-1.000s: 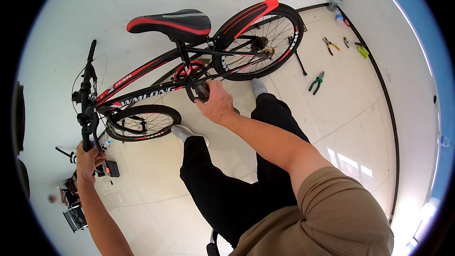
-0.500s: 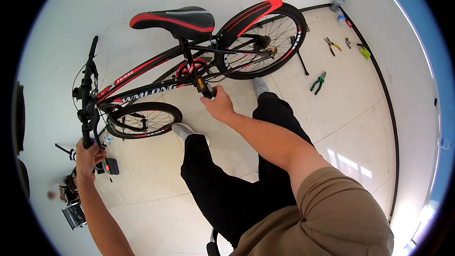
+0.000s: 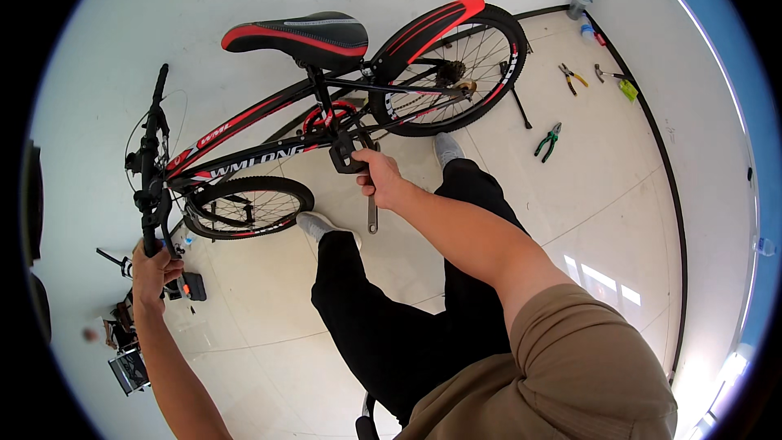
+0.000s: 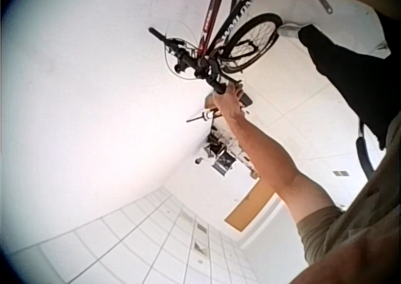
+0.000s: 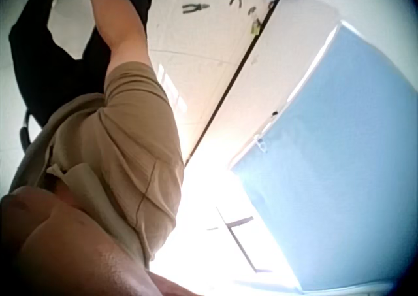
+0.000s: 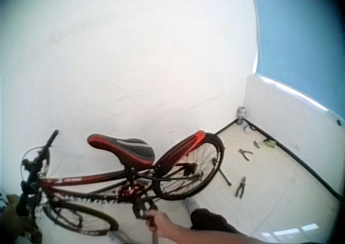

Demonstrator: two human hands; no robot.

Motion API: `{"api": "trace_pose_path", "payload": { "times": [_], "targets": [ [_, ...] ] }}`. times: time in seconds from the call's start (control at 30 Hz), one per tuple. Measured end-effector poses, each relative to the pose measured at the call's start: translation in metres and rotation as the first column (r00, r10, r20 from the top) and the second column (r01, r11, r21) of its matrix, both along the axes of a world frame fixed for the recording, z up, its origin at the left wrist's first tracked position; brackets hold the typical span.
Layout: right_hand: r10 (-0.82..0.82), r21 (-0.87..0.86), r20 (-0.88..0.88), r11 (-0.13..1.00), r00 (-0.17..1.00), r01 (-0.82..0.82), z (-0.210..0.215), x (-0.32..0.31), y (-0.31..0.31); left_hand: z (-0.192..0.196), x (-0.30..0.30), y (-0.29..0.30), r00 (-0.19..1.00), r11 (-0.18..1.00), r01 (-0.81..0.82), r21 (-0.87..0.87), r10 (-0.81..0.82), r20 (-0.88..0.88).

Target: The person uses a wrench to loosen and remove a bicycle pedal from the crank arm. They then reattach the pedal and tighten it back into place using the wrench.

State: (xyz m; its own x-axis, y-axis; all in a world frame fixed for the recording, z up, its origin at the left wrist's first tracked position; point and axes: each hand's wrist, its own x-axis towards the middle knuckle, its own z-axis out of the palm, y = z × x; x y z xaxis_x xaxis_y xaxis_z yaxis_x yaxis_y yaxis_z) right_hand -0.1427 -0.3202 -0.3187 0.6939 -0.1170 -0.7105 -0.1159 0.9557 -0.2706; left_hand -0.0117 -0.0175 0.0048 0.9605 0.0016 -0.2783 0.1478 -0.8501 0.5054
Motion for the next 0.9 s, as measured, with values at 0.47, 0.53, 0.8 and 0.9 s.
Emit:
{"api": "trace_pose_path", "payload": {
  "times": [0.47,0.53,0.8,0.9],
  "targets": [
    [0.063,-0.044,-0.022,0.997,0.998,-0.064,-0.013,-0.002,-0.002,-0.001,0.001,0.001,1.000,1.000,0.004,-0.001,-0.004,-0.005],
    [0.008,-0.420,-0.254,0.900,0.967,-0.118,-0.018,-0.001,-0.001,-0.001,0.002,0.000,1.000,1.000,0.007,0.001,-0.007,-0.007],
    [0.057,-0.990,-0.116,-0.090,0.992,-0.111,0.015,-0.014,0.021,-0.001,0.002,0.005,1.000,1.000,0.003,-0.014,-0.003,-0.001],
    [0.097,-0.967,-0.256,-0.010,0.962,-0.256,0.017,-0.012,0.019,-0.002,0.002,0.005,1.000,1.000,0.008,-0.009,-0.008,-0.011]
  ]
}}
